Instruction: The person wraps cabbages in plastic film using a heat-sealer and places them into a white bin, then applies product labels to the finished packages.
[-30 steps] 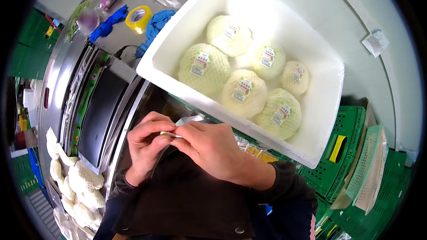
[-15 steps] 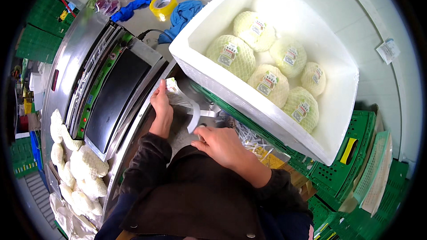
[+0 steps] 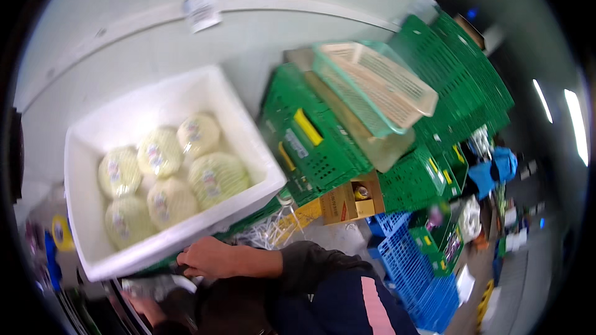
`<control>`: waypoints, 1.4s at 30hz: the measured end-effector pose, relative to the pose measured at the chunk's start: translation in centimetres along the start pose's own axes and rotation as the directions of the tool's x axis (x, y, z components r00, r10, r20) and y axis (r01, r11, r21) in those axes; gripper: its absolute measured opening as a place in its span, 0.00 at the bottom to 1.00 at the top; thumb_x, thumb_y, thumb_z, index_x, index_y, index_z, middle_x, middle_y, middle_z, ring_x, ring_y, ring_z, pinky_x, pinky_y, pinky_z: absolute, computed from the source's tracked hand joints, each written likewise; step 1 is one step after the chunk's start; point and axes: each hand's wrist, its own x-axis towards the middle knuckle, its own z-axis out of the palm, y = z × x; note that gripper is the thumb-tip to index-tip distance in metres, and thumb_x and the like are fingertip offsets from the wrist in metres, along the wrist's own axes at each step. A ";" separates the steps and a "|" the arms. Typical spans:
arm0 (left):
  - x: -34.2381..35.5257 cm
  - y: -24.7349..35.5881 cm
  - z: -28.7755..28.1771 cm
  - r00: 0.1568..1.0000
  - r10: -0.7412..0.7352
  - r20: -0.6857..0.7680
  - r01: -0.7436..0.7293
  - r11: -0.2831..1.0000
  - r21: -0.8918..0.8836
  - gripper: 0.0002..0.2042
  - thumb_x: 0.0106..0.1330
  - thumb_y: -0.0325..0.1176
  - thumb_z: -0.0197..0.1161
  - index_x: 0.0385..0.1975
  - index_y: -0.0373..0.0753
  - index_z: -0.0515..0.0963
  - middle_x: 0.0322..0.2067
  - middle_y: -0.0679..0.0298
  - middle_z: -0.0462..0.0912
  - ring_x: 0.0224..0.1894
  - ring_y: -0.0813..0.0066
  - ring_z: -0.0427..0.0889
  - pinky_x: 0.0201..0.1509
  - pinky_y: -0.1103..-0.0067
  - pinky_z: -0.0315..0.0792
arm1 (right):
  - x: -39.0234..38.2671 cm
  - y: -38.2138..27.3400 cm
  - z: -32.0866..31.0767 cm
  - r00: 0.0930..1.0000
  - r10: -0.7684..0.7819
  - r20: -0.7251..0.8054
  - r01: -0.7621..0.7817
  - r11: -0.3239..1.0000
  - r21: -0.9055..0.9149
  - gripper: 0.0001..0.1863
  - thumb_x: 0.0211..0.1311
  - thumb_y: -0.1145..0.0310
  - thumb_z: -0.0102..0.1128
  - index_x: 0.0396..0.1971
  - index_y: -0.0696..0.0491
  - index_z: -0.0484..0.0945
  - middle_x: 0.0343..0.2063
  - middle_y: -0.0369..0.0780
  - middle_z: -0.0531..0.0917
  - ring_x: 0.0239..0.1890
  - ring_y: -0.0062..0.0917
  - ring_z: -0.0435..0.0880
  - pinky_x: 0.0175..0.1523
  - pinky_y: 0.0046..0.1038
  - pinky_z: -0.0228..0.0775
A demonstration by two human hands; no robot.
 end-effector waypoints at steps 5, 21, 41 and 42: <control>-5.4 3.9 3.6 0.913 -0.407 0.025 0.407 0.913 -0.020 0.32 0.68 0.57 0.49 0.62 0.38 0.64 0.56 0.52 0.71 0.57 0.58 0.70 0.61 0.61 0.66 | -6.8 0.4 -13.0 0.831 0.139 -0.538 -0.215 0.973 -0.081 0.14 0.60 0.61 0.59 0.43 0.53 0.78 0.31 0.41 0.83 0.29 0.36 0.83 0.34 0.32 0.75; -10.4 8.0 2.3 0.678 -0.714 -0.173 0.714 0.585 0.386 0.41 0.60 0.64 0.54 0.67 0.42 0.55 0.65 0.54 0.60 0.65 0.49 0.61 0.65 0.46 0.57 | -34.3 25.1 -41.6 0.138 0.977 -0.163 -0.982 0.114 -0.153 0.42 0.55 0.51 0.62 0.69 0.45 0.55 0.58 0.46 0.74 0.53 0.35 0.78 0.52 0.36 0.74; -20.4 6.3 15.0 0.711 -0.638 0.295 0.157 0.553 0.818 0.12 0.70 0.40 0.55 0.42 0.37 0.75 0.32 0.62 0.82 0.23 0.75 0.79 0.19 0.84 0.66 | -32.6 25.0 -35.2 0.072 0.962 -0.263 -0.955 0.142 0.259 0.21 0.52 0.58 0.64 0.42 0.58 0.82 0.36 0.43 0.85 0.36 0.31 0.85 0.40 0.30 0.79; -20.2 6.2 14.9 0.696 -0.652 0.300 0.142 0.535 0.833 0.12 0.70 0.40 0.56 0.42 0.37 0.75 0.32 0.62 0.82 0.24 0.75 0.79 0.19 0.84 0.66 | -32.9 25.3 -35.2 0.069 0.960 -0.270 -0.957 0.141 0.255 0.22 0.51 0.56 0.65 0.42 0.58 0.82 0.36 0.43 0.85 0.36 0.31 0.85 0.39 0.30 0.79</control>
